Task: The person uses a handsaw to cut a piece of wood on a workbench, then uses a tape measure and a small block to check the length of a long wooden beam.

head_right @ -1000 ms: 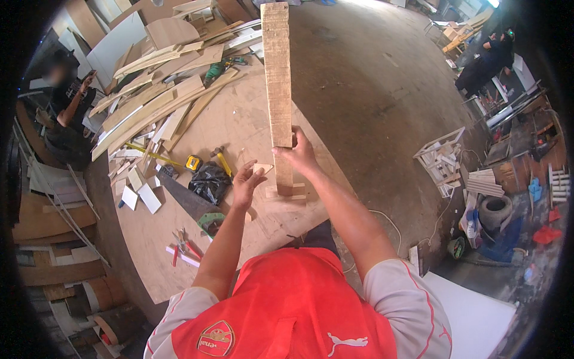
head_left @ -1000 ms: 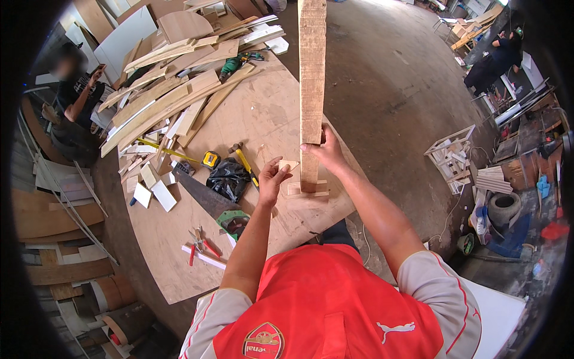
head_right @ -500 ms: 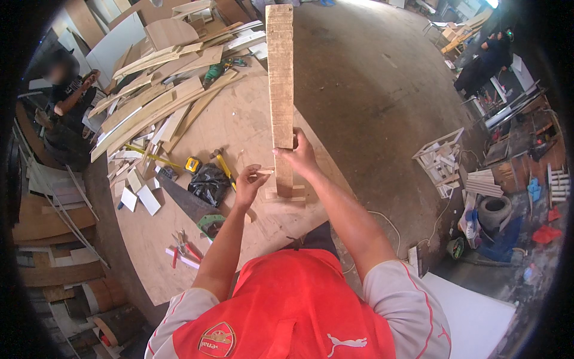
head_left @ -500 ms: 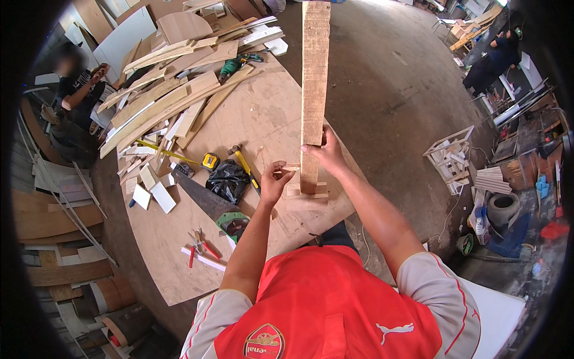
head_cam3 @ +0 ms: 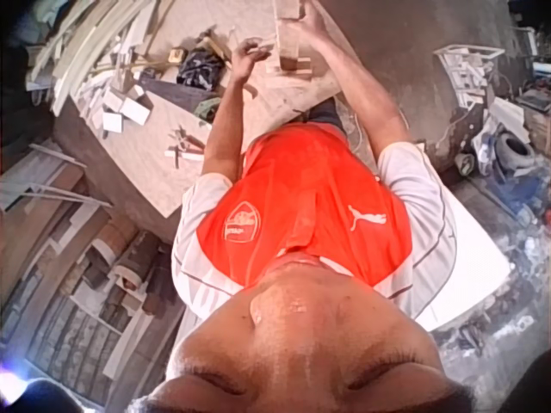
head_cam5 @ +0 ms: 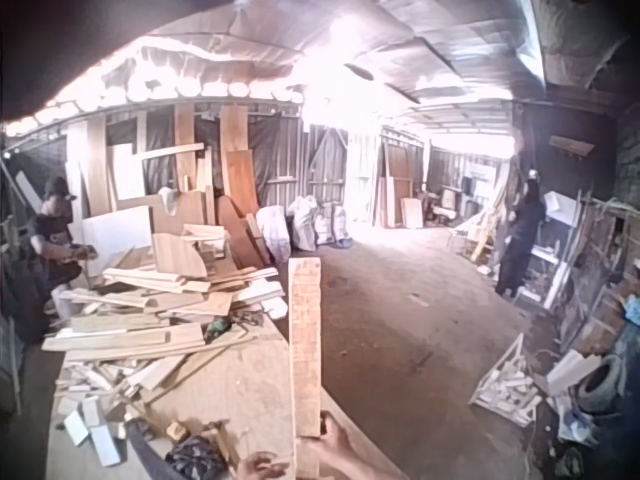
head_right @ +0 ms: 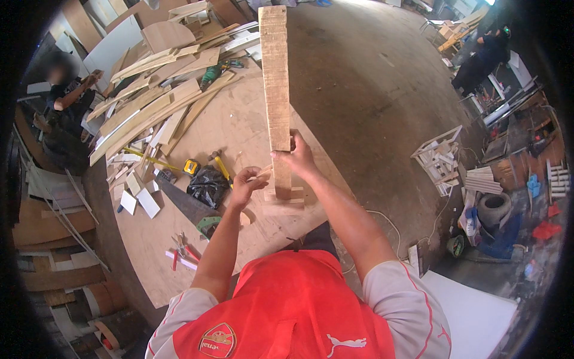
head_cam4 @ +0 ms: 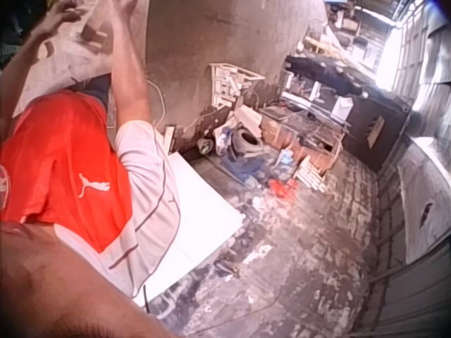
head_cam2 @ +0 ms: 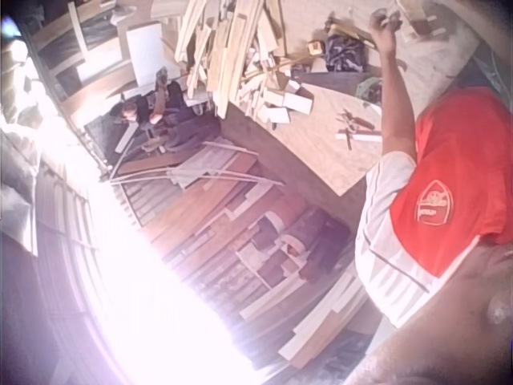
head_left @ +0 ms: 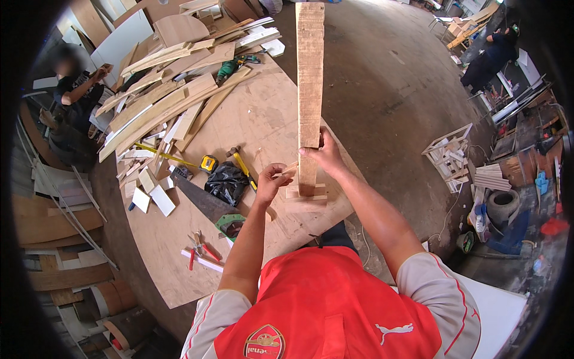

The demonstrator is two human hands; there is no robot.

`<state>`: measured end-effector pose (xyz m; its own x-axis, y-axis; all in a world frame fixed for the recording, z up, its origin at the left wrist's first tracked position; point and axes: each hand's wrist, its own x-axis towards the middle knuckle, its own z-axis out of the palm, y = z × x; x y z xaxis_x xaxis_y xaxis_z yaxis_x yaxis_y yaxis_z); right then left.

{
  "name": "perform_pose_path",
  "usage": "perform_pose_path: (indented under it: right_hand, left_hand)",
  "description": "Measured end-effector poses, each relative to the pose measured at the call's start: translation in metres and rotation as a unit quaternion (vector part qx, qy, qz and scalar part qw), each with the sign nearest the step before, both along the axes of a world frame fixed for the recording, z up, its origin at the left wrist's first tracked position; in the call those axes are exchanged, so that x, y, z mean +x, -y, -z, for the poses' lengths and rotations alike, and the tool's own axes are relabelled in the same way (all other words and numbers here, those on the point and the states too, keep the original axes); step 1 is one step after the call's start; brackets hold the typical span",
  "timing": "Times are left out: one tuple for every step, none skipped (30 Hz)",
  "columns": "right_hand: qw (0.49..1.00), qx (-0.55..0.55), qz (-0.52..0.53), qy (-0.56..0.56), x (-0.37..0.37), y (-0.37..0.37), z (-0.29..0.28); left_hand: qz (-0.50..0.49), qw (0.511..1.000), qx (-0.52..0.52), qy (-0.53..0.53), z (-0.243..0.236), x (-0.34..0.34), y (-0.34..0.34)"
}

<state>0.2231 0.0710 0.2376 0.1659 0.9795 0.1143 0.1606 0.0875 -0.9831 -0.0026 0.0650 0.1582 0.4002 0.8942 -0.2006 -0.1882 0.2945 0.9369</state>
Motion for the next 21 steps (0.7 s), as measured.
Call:
perform_pose_path:
  right_hand:
    - [1.000, -0.001, 0.000, -0.001, -0.001, 0.001, -0.002]
    - [1.000, -0.006, -0.009, -0.003, -0.002, 0.001, -0.003]
    - [1.000, -0.011, -0.016, -0.005, -0.001, 0.001, -0.003]
    - [1.000, -0.011, -0.015, -0.005, 0.000, 0.000, 0.000]
    - [1.000, -0.003, -0.016, 0.001, 0.001, -0.002, 0.004]
    - [1.000, 0.006, -0.018, 0.006, 0.001, -0.003, 0.006]
    - [1.000, 0.006, -0.018, 0.006, 0.001, -0.004, 0.007]
    - [1.000, 0.003, -0.016, -0.004, 0.001, -0.004, 0.008]
    - [1.000, 0.001, -0.014, -0.014, 0.000, -0.004, 0.007]
    - [1.000, 0.001, -0.014, -0.014, -0.001, -0.003, 0.006]
    - [1.000, -0.004, -0.017, -0.011, -0.001, -0.003, 0.005]
    - [1.000, -0.008, -0.020, -0.009, -0.002, -0.002, 0.004]
    - [1.000, -0.008, -0.020, -0.009, -0.002, -0.001, 0.002]
    - [1.000, -0.012, -0.021, -0.012, -0.003, 0.000, 0.001]
    - [1.000, -0.015, -0.020, -0.013, -0.002, 0.000, 0.001]
    - [1.000, -0.015, -0.019, -0.013, -0.001, -0.001, 0.002]
    - [1.000, -0.012, -0.014, 0.001, -0.001, -0.001, 0.003]
    - [1.000, -0.008, -0.010, 0.015, -0.001, -0.002, 0.003]
    - [1.000, -0.008, -0.010, 0.015, -0.001, -0.002, 0.003]
    - [1.000, -0.007, -0.011, 0.008, -0.001, -0.002, 0.003]
    - [1.000, -0.007, -0.013, 0.001, -0.002, -0.003, 0.004]
  left_hand:
    - [0.017, 1.000, -0.009, -0.014, -0.004, -0.001, 0.001]
    - [0.016, 1.000, -0.010, -0.015, -0.007, -0.002, 0.002]
    - [0.035, 0.999, -0.025, -0.022, -0.013, -0.002, 0.003]
    - [0.055, 0.997, -0.039, -0.029, -0.018, -0.001, 0.003]
    - [0.055, 0.997, -0.040, -0.029, -0.022, 0.001, 0.004]
    - [0.062, 0.996, -0.013, -0.068, -0.025, 0.002, 0.005]
    - [0.068, 0.992, 0.014, -0.106, -0.026, 0.003, 0.006]
    - [0.069, 0.992, 0.014, -0.106, -0.026, 0.005, 0.007]
    - [0.057, 0.996, 0.005, -0.066, -0.025, 0.005, 0.008]
    - [0.047, 0.999, -0.004, -0.025, -0.024, 0.006, 0.008]
    - [0.047, 0.999, -0.004, -0.025, -0.021, 0.006, 0.008]
    - [0.039, 0.999, -0.014, -0.017, -0.016, 0.006, 0.007]
    - [0.031, 0.999, -0.024, -0.010, -0.012, 0.006, 0.006]
    - [0.031, 0.999, -0.024, -0.010, -0.007, 0.005, 0.005]
    - [0.040, 0.998, -0.037, -0.015, -0.006, 0.006, 0.003]
    - [0.048, 0.997, -0.050, -0.021, -0.005, 0.007, 0.002]
    - [0.049, 0.997, -0.050, -0.021, -0.003, 0.007, 0.003]
    - [0.042, 0.999, -0.016, 0.004, -0.003, 0.006, 0.006]
    - [0.035, 0.999, 0.018, 0.028, -0.003, 0.005, 0.007]
    - [0.034, 0.999, 0.019, 0.027, -0.003, 0.005, 0.008]
    - [0.021, 0.999, 0.013, 0.033, -0.002, 0.005, 0.009]
